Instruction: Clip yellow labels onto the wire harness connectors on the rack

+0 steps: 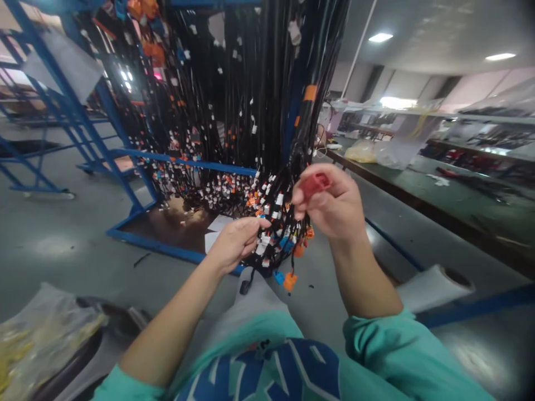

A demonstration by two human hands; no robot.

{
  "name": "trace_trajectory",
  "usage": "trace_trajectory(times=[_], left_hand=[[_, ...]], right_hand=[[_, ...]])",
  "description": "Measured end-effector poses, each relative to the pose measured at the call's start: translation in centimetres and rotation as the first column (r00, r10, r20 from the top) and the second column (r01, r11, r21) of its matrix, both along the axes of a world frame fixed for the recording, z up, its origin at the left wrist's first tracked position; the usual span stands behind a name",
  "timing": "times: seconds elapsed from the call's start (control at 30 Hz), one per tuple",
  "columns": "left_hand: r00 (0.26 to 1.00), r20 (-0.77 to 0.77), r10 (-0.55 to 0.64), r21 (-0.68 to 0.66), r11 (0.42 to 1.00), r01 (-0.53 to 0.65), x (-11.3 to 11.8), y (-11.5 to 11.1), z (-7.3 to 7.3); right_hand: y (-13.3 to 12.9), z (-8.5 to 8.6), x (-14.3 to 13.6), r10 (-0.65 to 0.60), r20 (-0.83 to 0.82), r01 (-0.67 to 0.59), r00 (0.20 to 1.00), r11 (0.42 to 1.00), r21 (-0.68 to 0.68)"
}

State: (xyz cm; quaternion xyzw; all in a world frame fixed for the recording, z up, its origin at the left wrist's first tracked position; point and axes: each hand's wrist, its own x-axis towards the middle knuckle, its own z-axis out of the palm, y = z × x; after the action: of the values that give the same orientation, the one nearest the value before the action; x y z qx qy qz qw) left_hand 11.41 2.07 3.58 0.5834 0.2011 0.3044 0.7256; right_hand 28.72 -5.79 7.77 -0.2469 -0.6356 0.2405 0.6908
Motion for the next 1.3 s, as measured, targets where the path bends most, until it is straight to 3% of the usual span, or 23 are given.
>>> trace_trajectory(times=[0.07,0.2,0.3,0.47,0.67,0.87,1.07,1.3], left_hand=[[0.999,0.031,-0.009,-0.044,0.999,0.010,0.2,-0.8,1.3],[0.994,0.056,-0.098,-0.322,0.940,0.111,-0.4,-1.4,2.8],[0.987,0.073,-0.144,-0.463,0.871,0.162,-1.1,-1.5,2.8],[0.993,0.075,-0.095,-0.523,0.844,0.120,-1.4,-1.8,1.7],[1.000,0.012,-0.014,-0.423,0.906,0.017,-1.3,-1.9,1.0],[0.999,0.029,0.031,-0.270,0.963,-0.022,-1.0,-1.9,1.4],[0.998,0.048,-0.027,-0.240,0.970,0.038,-0.5,-2.0,2.4],[0.988,0.116,0.098,-0.144,0.986,-0.081,0.5,-2.7,3.1]], right_hand=[[0.0,-0.5,0.1,-0.043,0.089,0.045,0.995,0.999,-0.011],[0.2,-1.2,0.1,-0.101,0.245,0.108,0.964,0.994,-0.014],[0.5,-1.6,0.2,-0.179,0.337,0.196,0.924,0.981,-0.015],[0.8,-1.9,0.2,-0.258,0.494,0.265,0.830,0.963,0.057],[1.0,-1.6,0.0,-0.309,0.613,0.249,0.727,0.951,0.184],[1.4,-1.7,0.0,-0.316,0.659,0.254,0.682,0.948,0.192],[1.7,-1.9,0.2,-0.331,0.672,0.237,0.663,0.944,0.231],[2.2,-2.6,0.0,-0.359,0.616,0.214,0.701,0.930,0.299]])
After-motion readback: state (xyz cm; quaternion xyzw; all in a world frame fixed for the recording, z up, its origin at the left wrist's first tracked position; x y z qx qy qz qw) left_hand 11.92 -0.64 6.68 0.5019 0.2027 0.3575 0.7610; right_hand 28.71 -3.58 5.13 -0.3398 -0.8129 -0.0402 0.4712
